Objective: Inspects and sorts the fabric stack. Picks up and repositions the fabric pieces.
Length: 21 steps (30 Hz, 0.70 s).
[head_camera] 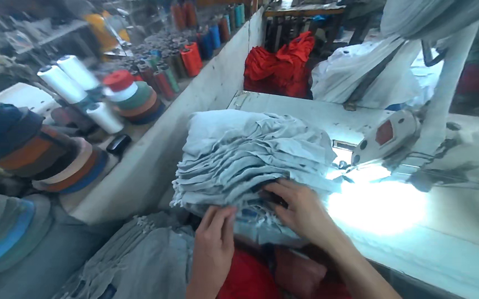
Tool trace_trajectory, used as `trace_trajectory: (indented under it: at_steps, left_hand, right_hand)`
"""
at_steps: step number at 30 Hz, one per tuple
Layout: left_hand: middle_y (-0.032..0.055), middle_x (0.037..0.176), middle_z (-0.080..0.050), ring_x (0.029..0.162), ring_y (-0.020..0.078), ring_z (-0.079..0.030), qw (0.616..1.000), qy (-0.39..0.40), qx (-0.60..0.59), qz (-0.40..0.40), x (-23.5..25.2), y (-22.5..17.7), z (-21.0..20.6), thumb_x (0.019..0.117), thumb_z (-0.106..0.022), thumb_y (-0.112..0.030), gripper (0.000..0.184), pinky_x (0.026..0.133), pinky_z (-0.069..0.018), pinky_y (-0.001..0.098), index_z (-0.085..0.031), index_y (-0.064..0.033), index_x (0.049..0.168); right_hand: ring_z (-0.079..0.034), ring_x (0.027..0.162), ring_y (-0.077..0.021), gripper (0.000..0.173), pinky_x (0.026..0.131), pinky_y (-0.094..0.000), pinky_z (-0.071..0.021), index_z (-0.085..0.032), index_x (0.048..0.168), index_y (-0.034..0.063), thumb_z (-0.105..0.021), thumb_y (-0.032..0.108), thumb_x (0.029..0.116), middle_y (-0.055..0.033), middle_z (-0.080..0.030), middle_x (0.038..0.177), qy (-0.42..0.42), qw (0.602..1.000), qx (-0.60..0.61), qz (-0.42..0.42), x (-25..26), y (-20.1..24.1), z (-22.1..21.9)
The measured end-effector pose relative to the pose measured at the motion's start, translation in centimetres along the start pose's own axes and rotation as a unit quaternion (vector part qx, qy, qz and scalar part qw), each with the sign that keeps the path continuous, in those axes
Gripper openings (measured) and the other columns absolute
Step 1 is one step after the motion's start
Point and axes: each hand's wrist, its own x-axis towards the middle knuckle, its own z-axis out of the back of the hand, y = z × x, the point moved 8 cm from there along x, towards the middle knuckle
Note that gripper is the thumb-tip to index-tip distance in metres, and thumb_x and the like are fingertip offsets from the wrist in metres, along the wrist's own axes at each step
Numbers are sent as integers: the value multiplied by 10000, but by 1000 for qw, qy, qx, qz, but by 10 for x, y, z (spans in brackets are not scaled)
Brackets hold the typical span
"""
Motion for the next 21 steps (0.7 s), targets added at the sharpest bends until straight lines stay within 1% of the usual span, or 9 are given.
trace_trajectory:
  at_steps: [2,4,7,9,10,13,14,17,21]
  left_hand:
    - [63,1017,-692,859,60,-671,999,-14,30,-17,14,-5,-1,1014,-595,-181,207,774,-580,190,-761,-75,1078]
    - [97,1033,-686,852,91,-680,998,-15,48,-32,26,-11,-4,1008,-628,-260,258,761,-590,213,-754,-56,1103]
    - [107,985,-681,805,149,-661,996,-2,74,-54,42,-20,-16,894,-763,-408,396,726,-583,274,-752,-57,1077]
    - [113,970,-687,801,190,-673,993,16,97,-69,50,-22,-22,860,-791,-267,275,739,-593,318,-755,-58,1035]
    - [103,960,-689,792,184,-676,991,23,105,-79,52,-22,-21,870,-758,-188,190,737,-597,314,-760,-64,1015]
    - [63,978,-698,805,109,-673,990,31,103,-93,48,-23,-2,966,-653,-184,157,740,-587,237,-774,-97,1015]
    - [49,971,-696,810,81,-667,990,31,99,-94,45,-21,5,983,-630,-199,176,740,-580,208,-778,-106,1008]
    - [22,963,-698,806,22,-656,993,33,75,-86,35,-18,16,989,-628,-229,185,727,-564,155,-776,-118,979]
    - [-8,961,-698,822,-8,-657,998,23,26,-62,28,-13,19,968,-663,-218,149,729,-570,136,-774,-120,969]
  right_hand:
    - [-708,849,-178,212,681,-428,-595,-750,1103,164,-620,246,957,-28,-720,987,-10,999,31,5,-1,-2,3]
    - [-696,856,-128,241,715,-360,-595,-748,1113,155,-588,295,999,-10,-721,983,-20,998,64,17,-2,-1,6]
    - [-691,822,-136,239,680,-359,-586,-747,1099,149,-579,277,987,-11,-711,950,-26,998,58,26,-2,3,9]
    - [-691,802,-152,231,645,-380,-582,-747,1104,156,-592,263,969,-17,-705,944,-27,999,38,23,-3,6,11]
    - [-690,775,-162,240,609,-390,-574,-745,1115,160,-604,278,960,-21,-703,940,-35,999,21,22,-4,8,13]
    - [-690,717,-194,447,538,-409,-556,-699,1277,176,-576,504,999,-49,-715,1021,-40,998,-54,22,-11,19,21]
    - [-680,698,-200,480,521,-400,-544,-697,1281,179,-550,542,1003,-54,-705,1008,-43,996,-77,28,-13,23,21]
    - [-671,694,-216,343,522,-374,-539,-741,1178,187,-534,412,1022,-50,-687,921,-62,987,-128,71,-11,42,13]
    - [-649,662,-222,277,518,-363,-524,-746,1179,173,-532,291,1048,-45,-689,899,-88,976,-159,121,-4,55,-7]
